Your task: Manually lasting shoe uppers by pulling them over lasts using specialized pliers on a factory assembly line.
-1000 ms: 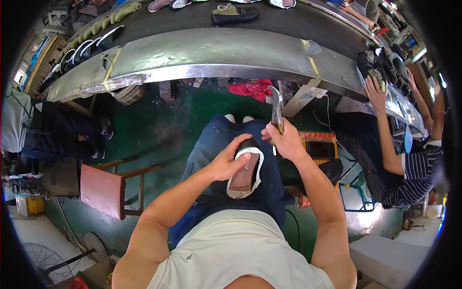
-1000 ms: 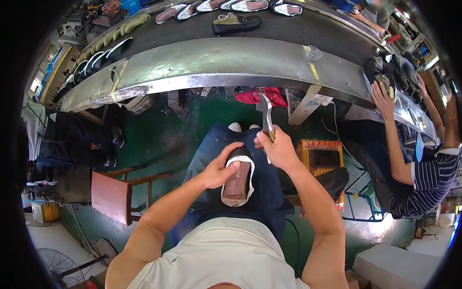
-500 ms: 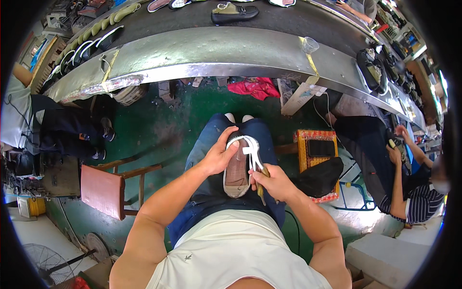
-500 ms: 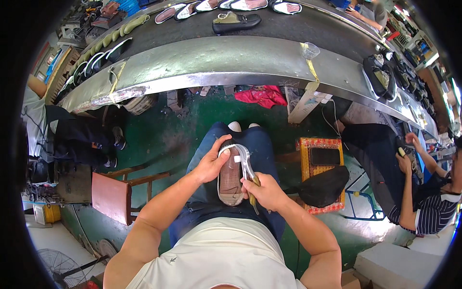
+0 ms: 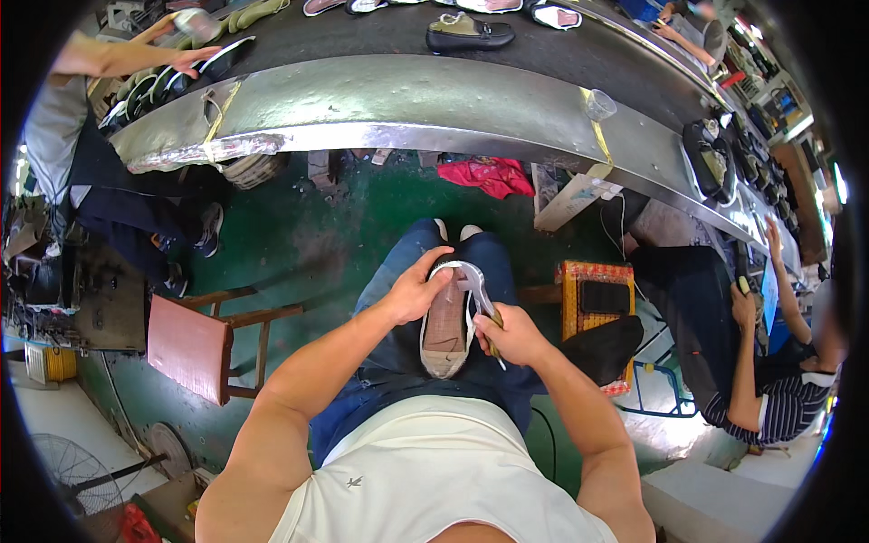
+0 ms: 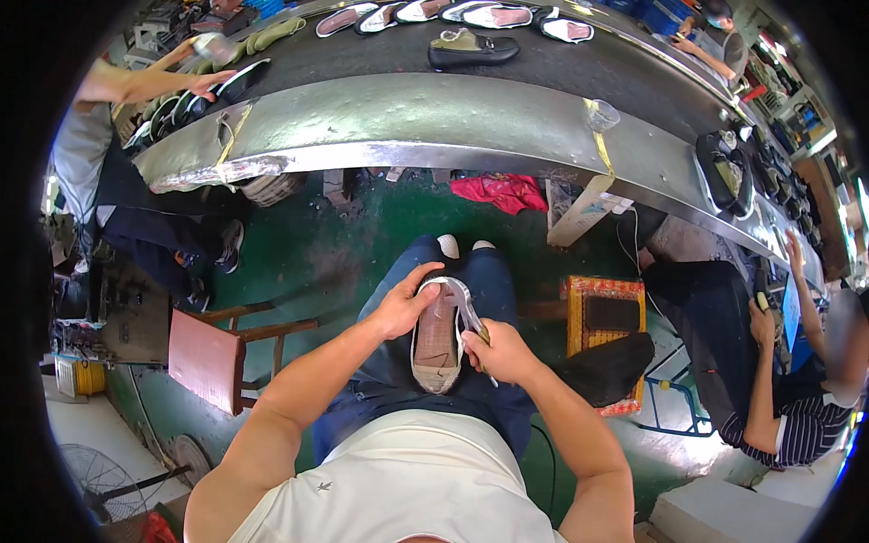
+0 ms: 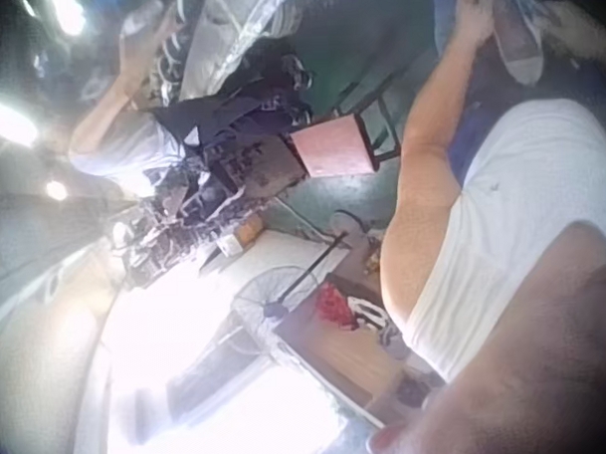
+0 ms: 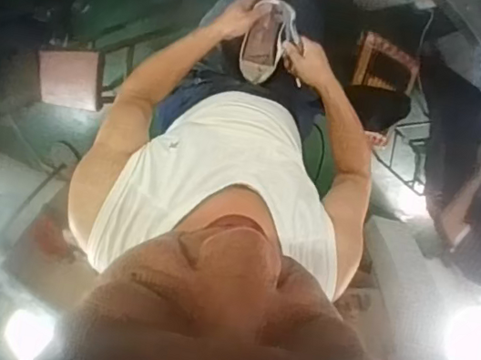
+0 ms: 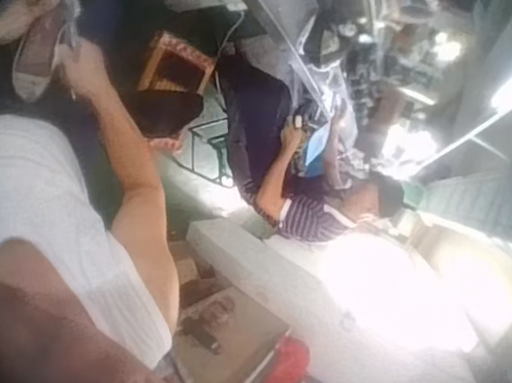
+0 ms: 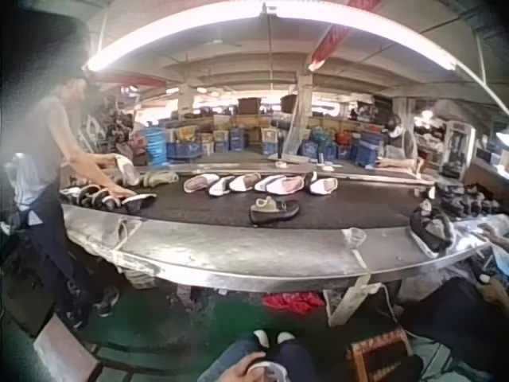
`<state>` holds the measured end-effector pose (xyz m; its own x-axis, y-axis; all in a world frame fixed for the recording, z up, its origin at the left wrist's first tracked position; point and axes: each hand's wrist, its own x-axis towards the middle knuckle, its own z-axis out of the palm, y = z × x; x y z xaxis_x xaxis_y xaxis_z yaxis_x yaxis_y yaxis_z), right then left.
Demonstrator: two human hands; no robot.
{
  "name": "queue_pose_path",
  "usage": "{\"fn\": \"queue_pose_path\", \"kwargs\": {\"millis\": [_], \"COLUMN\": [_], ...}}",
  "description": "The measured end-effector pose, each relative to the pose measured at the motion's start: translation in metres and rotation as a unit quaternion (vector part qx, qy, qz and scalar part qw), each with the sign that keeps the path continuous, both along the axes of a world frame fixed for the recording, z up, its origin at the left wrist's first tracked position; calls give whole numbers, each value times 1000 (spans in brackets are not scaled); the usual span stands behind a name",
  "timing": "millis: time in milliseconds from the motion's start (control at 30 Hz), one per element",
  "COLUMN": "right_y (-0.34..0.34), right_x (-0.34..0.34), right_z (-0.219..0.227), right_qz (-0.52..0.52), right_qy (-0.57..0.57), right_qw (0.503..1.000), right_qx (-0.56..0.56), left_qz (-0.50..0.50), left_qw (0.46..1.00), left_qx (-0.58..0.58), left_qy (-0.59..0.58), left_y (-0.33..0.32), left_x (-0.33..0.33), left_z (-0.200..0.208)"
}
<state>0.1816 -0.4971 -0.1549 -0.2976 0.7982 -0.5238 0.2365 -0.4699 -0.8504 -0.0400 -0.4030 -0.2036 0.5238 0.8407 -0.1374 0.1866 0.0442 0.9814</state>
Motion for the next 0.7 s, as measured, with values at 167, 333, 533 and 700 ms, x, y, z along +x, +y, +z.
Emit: {"fn": "queue_pose_path", "kwargs": {"millis": [167, 333, 533, 700], "right_y": [4, -11, -25, -59], "right_x": [-13, -9, 14, 7], "right_z": [-32, -13, 32, 31], "right_qz": [-3, 41, 177, -105], "right_qy": [-181, -261, -128, -100], "right_qw": [964, 923, 932, 939], "right_qx": [196, 279, 288, 313], "left_qz": [28, 49, 97, -53], "left_qw": [991, 965, 943, 967], "left_qx": [-107, -199, -259, 242], "left_qy": [-74, -165, -184, -62], "left_y": [9, -7, -18, -67], "left_x": [-3, -4, 2, -13], "left_z": [-18, 14, 32, 67]}}
